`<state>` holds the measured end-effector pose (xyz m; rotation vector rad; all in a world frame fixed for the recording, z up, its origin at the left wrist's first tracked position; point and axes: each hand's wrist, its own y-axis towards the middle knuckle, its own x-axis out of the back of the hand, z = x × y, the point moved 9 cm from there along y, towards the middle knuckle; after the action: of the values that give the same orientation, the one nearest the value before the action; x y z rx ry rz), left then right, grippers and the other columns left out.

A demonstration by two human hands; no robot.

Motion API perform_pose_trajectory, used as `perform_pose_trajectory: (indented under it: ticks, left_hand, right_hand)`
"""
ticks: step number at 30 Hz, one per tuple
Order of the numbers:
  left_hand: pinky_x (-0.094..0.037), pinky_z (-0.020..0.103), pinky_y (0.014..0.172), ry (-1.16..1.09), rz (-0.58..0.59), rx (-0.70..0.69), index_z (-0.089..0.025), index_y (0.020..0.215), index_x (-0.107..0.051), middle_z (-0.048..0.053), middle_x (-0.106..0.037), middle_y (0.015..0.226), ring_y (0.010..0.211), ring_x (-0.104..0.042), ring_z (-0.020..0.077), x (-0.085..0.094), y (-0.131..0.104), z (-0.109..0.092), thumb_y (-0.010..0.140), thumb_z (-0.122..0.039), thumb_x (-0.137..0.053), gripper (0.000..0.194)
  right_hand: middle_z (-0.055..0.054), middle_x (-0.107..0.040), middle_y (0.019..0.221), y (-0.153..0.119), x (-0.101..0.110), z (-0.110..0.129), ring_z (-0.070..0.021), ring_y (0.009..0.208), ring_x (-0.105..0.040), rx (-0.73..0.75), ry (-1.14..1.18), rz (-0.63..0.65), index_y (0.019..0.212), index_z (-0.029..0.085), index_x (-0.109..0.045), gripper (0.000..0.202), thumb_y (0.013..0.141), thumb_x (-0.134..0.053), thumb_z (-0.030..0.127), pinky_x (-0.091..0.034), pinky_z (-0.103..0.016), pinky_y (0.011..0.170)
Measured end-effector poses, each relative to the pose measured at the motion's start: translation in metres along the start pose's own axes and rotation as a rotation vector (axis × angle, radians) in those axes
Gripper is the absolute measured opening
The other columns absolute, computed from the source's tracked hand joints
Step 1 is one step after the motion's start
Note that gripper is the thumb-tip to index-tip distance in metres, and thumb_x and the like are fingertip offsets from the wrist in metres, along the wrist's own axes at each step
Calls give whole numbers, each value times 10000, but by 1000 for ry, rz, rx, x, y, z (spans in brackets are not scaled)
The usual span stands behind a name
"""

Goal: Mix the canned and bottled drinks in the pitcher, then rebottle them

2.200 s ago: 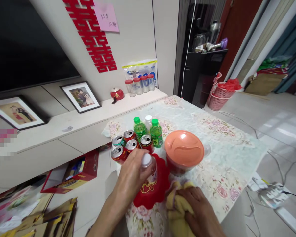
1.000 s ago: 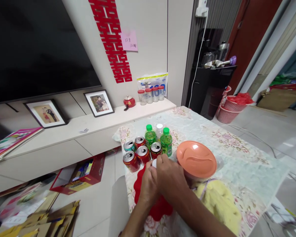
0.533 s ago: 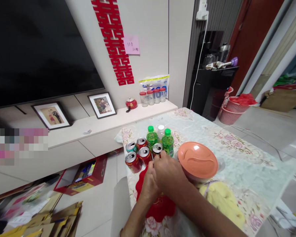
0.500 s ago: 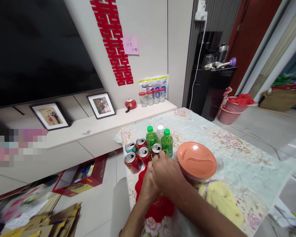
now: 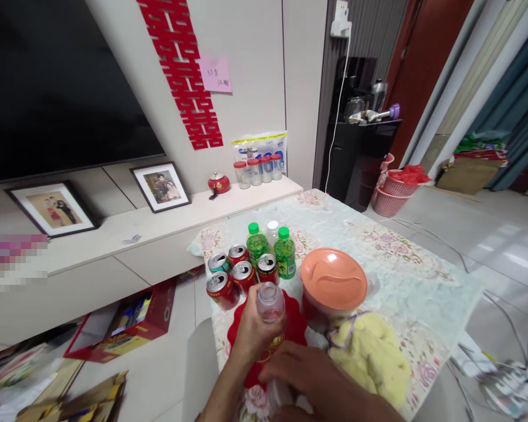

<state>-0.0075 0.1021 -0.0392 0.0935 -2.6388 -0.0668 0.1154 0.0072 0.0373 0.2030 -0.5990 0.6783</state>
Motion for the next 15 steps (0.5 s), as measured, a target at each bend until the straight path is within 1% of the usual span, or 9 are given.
perform_pose_trajectory:
  ticks: [2,3,4,5,7,8,11,13,15]
  left_hand:
    - [-594,304,804,-93,19,3,-260,1155,-487,-10,-697,981,848,-705,179,-3,-2,0,700,-292,-715,510]
    - [-589,303,796,-140,23,10,-254,1145,-486,-12,-686,966,834,-697,179,-4,-1,1,678,-289,-721,524]
    - [-584,304,788,-179,19,19,-249,1134,-487,-13,-678,950,821,-689,181,-4,-1,2,654,-285,-729,538]
    - [-580,307,786,-205,8,28,-244,1125,-490,-12,-673,942,816,-682,183,-4,0,2,634,-282,-735,550]
    - [-576,313,791,-226,-12,36,-239,1116,-495,-5,-670,946,821,-678,187,-3,1,2,614,-284,-741,561]
    - [-574,315,794,-232,-15,37,-237,1115,-498,-1,-670,951,824,-677,188,-4,1,1,611,-287,-745,563]
    - [-572,316,779,-254,-20,45,-234,1114,-496,3,-667,955,808,-671,185,-4,1,-1,596,-295,-757,583]
    - [-571,317,765,-259,-18,49,-233,1110,-493,2,-662,946,786,-661,181,-4,1,-2,592,-299,-758,585]
    - [-568,320,766,-248,-13,47,-231,1103,-495,2,-660,939,785,-657,181,-3,0,-4,596,-302,-755,574]
  right_hand:
    - [7,-758,1245,-17,-11,-44,-195,1050,-708,-136,101,-21,1241,331,-728,382,874,-717,227,-542,-279,931]
    - [5,-782,1172,-24,-18,-66,-209,1006,-714,-202,146,-32,1202,327,-757,375,842,-728,226,-547,-279,880]
    - [-7,-788,1174,-28,-30,-82,-221,1010,-711,-218,200,11,1202,309,-765,395,816,-745,225,-540,-278,871]
    - [-16,-802,1107,-30,-40,-97,-217,937,-713,-234,232,27,1172,286,-780,386,797,-730,208,-537,-275,812]
    - [-42,-804,972,-32,-55,-124,-207,803,-697,-281,218,-1,1112,228,-794,351,784,-679,185,-527,-286,726]
    - [-57,-798,984,-33,-58,-133,-210,807,-694,-285,196,-44,1094,208,-790,342,777,-666,178,-530,-293,726]
    - [-89,-775,1161,-36,-62,-140,-253,1003,-709,-207,144,-168,1131,221,-763,365,788,-652,165,-566,-344,867]
    - [-107,-726,1339,-41,-59,-133,-284,1196,-678,-121,105,-205,1272,249,-720,445,841,-638,173,-545,-401,1025]
    - [-129,-663,1459,-45,-56,-124,-304,1323,-627,-56,34,-208,1412,258,-649,529,890,-622,180,-504,-436,1120]
